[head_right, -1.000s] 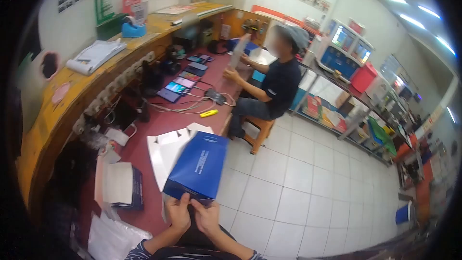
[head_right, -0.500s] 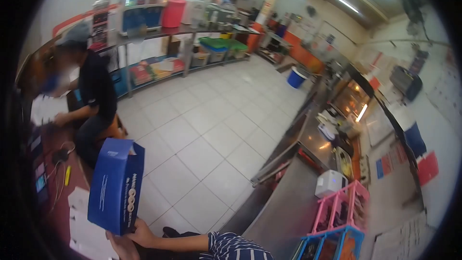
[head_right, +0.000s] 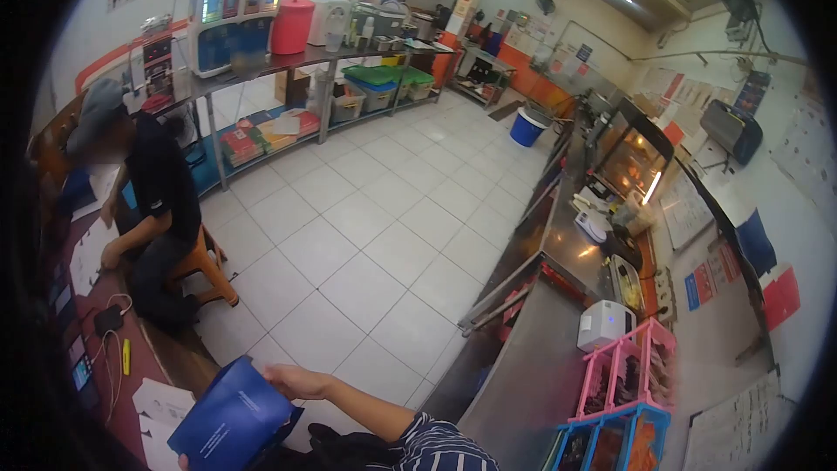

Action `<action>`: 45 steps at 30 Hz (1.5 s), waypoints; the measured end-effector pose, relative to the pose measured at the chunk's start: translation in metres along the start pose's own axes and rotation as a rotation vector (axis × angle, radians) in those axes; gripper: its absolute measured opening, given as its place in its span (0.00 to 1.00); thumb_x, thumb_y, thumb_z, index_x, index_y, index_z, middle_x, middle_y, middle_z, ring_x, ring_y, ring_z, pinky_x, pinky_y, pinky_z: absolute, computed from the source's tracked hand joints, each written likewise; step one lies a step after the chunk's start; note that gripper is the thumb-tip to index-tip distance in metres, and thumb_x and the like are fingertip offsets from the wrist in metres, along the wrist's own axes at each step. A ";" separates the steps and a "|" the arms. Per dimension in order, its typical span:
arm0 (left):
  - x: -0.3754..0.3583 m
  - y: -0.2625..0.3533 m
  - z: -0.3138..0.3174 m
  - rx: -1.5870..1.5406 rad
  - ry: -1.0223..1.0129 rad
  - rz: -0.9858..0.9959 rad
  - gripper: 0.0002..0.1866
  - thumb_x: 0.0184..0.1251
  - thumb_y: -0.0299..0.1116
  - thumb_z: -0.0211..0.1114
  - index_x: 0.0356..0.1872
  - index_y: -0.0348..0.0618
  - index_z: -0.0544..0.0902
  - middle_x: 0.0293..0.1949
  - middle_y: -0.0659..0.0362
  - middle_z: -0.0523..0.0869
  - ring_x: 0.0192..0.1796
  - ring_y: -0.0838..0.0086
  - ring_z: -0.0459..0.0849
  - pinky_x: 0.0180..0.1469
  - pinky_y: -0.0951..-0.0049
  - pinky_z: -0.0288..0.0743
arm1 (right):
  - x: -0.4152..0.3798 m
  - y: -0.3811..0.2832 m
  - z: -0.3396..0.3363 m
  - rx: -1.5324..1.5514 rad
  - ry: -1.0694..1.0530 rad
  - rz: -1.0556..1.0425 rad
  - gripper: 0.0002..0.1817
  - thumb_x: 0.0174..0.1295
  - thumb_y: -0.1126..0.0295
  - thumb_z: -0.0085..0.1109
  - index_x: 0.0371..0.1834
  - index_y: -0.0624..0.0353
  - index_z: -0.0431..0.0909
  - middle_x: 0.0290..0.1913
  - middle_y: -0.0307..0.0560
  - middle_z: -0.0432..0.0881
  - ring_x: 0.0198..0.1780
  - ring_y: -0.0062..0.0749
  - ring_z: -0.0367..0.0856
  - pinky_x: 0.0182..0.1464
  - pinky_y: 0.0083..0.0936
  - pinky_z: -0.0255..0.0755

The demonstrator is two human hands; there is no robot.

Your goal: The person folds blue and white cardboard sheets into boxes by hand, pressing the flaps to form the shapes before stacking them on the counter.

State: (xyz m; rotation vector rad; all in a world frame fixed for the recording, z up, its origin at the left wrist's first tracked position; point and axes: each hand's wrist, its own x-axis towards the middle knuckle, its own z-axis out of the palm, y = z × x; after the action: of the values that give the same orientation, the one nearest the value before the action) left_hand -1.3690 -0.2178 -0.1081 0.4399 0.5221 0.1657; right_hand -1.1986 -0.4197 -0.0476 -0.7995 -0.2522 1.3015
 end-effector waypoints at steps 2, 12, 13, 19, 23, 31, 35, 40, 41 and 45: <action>0.000 -0.008 -0.017 0.064 -0.018 0.045 0.20 0.58 0.46 0.50 0.46 0.44 0.71 0.43 0.55 0.75 0.47 0.63 0.72 0.48 0.61 0.66 | 0.013 0.002 0.015 -0.047 0.034 -0.044 0.18 0.58 0.58 0.49 0.42 0.62 0.72 0.39 0.43 0.76 0.42 0.23 0.73 0.42 0.20 0.68; -0.074 -0.003 0.035 -0.547 -0.936 0.103 0.21 0.65 0.50 0.36 0.29 0.46 0.72 0.23 0.68 0.71 0.25 0.79 0.70 0.24 0.75 0.64 | 0.053 0.061 0.097 -0.257 0.287 -0.360 0.14 0.53 0.64 0.58 0.35 0.64 0.75 0.34 0.38 0.77 0.35 0.18 0.72 0.38 0.16 0.67; -0.075 -0.007 0.038 -0.726 -0.929 0.132 0.22 0.64 0.51 0.35 0.29 0.47 0.72 0.21 0.69 0.70 0.23 0.78 0.70 0.20 0.75 0.62 | 0.049 0.056 0.107 -0.278 0.325 -0.382 0.14 0.52 0.65 0.59 0.36 0.65 0.74 0.35 0.39 0.77 0.36 0.19 0.72 0.39 0.16 0.67; -0.084 -0.029 0.063 0.470 0.208 0.918 0.04 0.58 0.31 0.55 0.33 0.46 0.71 0.19 0.64 0.70 0.17 0.80 0.65 0.20 0.82 0.60 | 0.044 0.076 0.161 -0.360 0.312 -0.747 0.13 0.52 0.72 0.57 0.40 0.65 0.70 0.37 0.41 0.74 0.37 0.22 0.72 0.41 0.19 0.67; -0.107 -0.006 0.046 0.290 0.232 0.913 0.10 0.54 0.24 0.58 0.37 0.41 0.69 0.23 0.62 0.72 0.22 0.81 0.69 0.24 0.80 0.64 | 0.047 0.098 0.149 -0.480 0.193 -0.572 0.11 0.55 0.74 0.53 0.41 0.64 0.69 0.38 0.40 0.74 0.39 0.20 0.71 0.41 0.17 0.65; -0.154 0.015 0.000 0.570 0.451 1.137 0.07 0.55 0.22 0.57 0.35 0.35 0.71 0.26 0.58 0.78 0.25 0.82 0.75 0.26 0.83 0.68 | 0.049 0.075 0.155 0.151 -0.033 -0.078 0.10 0.53 0.74 0.53 0.39 0.60 0.70 0.32 0.38 0.75 0.33 0.21 0.73 0.38 0.23 0.67; -0.150 0.006 0.019 0.256 0.427 1.244 0.09 0.56 0.23 0.56 0.38 0.35 0.70 0.28 0.58 0.78 0.22 0.80 0.76 0.21 0.84 0.67 | 0.048 0.141 0.188 -0.637 0.421 -0.602 0.11 0.48 0.79 0.59 0.33 0.58 0.69 0.28 0.37 0.73 0.32 0.20 0.70 0.36 0.21 0.65; -0.146 0.008 -0.018 0.200 0.257 1.052 0.08 0.60 0.27 0.52 0.39 0.37 0.71 0.32 0.56 0.78 0.27 0.78 0.77 0.27 0.84 0.67 | 0.060 0.145 0.219 0.200 -0.096 -0.117 0.11 0.48 0.81 0.57 0.31 0.54 0.68 0.28 0.37 0.72 0.31 0.21 0.70 0.33 0.20 0.64; -0.158 0.018 -0.008 0.196 0.259 1.057 0.08 0.60 0.27 0.52 0.39 0.37 0.71 0.32 0.56 0.78 0.27 0.78 0.77 0.27 0.84 0.67 | 0.064 0.146 0.214 0.195 -0.100 -0.113 0.11 0.48 0.81 0.57 0.31 0.54 0.68 0.28 0.37 0.72 0.31 0.21 0.70 0.33 0.20 0.64; -0.181 0.033 -0.004 -0.699 -0.012 0.760 0.11 0.63 0.34 0.47 0.42 0.40 0.72 0.41 0.55 0.76 0.39 0.78 0.74 0.39 0.79 0.67 | 0.070 0.146 0.214 0.029 0.116 -0.292 0.16 0.48 0.83 0.55 0.40 0.55 0.70 0.32 0.38 0.74 0.34 0.22 0.71 0.37 0.19 0.65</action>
State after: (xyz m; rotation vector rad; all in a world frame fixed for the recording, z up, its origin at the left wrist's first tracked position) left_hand -1.5271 -0.2339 -0.0161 -0.0698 0.2346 1.0404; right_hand -1.4157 -0.2663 -0.0080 -0.7788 -0.2470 0.9799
